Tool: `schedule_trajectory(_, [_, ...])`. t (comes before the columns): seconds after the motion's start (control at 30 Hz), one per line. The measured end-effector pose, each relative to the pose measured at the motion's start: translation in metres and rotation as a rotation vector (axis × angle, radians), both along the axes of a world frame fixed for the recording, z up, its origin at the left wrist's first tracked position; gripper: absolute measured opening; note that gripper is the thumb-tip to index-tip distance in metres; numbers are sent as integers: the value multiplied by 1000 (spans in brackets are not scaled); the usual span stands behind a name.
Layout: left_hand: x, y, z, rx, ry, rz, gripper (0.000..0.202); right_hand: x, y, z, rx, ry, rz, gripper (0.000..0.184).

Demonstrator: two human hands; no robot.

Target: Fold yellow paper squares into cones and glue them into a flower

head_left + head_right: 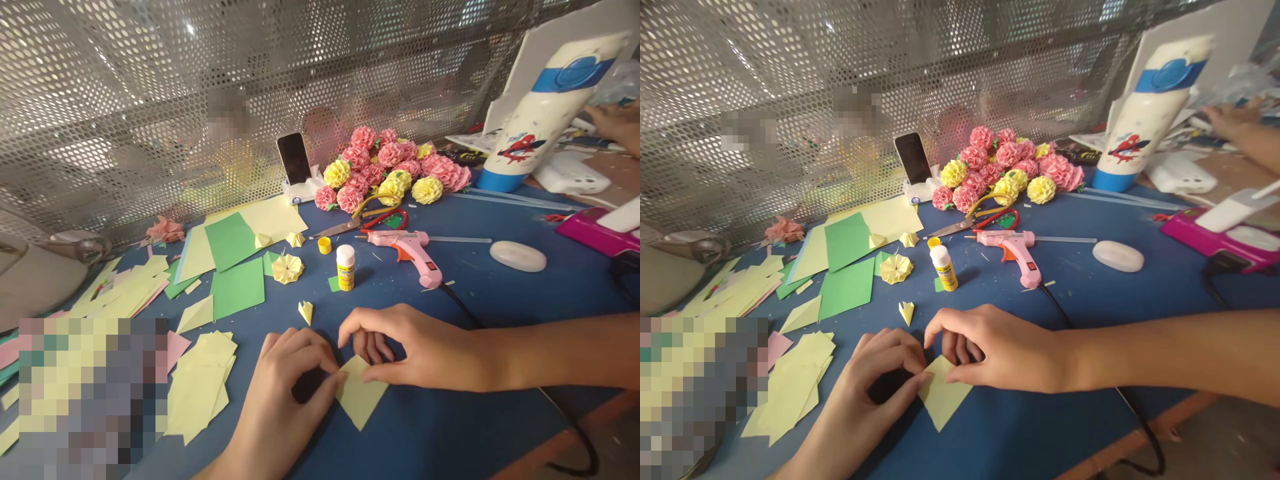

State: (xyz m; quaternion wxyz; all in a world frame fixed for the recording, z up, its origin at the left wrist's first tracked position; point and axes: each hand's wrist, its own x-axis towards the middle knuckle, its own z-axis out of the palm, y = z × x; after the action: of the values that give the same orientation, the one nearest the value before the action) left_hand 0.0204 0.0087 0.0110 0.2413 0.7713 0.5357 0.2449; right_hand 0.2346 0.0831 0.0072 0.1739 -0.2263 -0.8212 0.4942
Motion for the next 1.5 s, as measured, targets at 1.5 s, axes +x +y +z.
schedule_trajectory(1.5, [-27,-3,1,476,269,-427,28,10,1,6,1008,100,395,39])
